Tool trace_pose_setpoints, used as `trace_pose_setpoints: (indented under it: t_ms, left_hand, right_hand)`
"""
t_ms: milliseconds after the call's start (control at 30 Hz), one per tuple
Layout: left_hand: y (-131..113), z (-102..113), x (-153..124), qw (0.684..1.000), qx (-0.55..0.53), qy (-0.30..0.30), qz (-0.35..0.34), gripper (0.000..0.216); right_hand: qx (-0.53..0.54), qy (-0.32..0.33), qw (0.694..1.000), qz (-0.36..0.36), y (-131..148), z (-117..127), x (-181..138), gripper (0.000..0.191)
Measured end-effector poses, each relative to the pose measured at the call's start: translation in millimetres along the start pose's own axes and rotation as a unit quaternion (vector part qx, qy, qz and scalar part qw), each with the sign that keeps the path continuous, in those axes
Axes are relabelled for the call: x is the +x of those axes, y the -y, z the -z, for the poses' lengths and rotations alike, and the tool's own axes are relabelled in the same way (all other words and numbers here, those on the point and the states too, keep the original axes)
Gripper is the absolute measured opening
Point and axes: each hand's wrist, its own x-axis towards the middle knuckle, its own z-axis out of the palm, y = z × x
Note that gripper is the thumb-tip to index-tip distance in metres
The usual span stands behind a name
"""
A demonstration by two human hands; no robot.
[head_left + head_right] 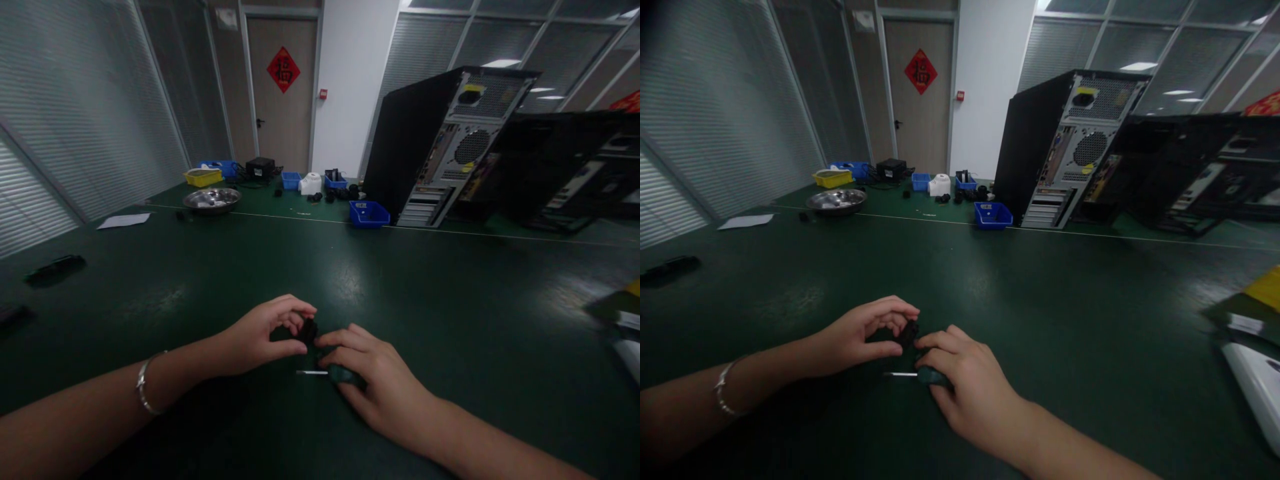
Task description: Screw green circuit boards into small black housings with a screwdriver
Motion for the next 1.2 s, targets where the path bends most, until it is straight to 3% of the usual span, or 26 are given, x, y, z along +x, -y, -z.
trace_pose_setpoints:
  t_ms: [233,433,500,633,900,1200]
  left_hand:
    - [-3,-2,1,0.998,-0.061,-0.016,0.017,0.045]
    - [-7,-9,0,0.992,-0.126,-0.004,0.024,0.043]
    - [-10,-14,-1,0.990,-0.140,0.007,0.017,0.045]
    - [-14,-22,-2,0.990,-0.139,0.005,-0.017,0.043]
    - [-16,-26,-5,0.998,-0.031,-0.013,-0.055,0.037]
    - [-17,-32,-4,0.994,-0.104,-0.026,0.023,0.040]
  right_hand:
    - [0.036,-0.011,0.999,0.009,2,1,0,0.033]
    - [0.143,-0.195,0.970,0.010,2,3,4,0.015]
    - [0.156,-0.224,0.962,0.009,3,1,4,0.014]
    - [0.188,-0.214,0.958,0.012,8,-4,3,0.014]
    - [0.200,-0.195,0.960,-0.003,13,-10,4,0.017]
    - [0.181,-0.180,0.967,0.000,13,-11,3,0.025]
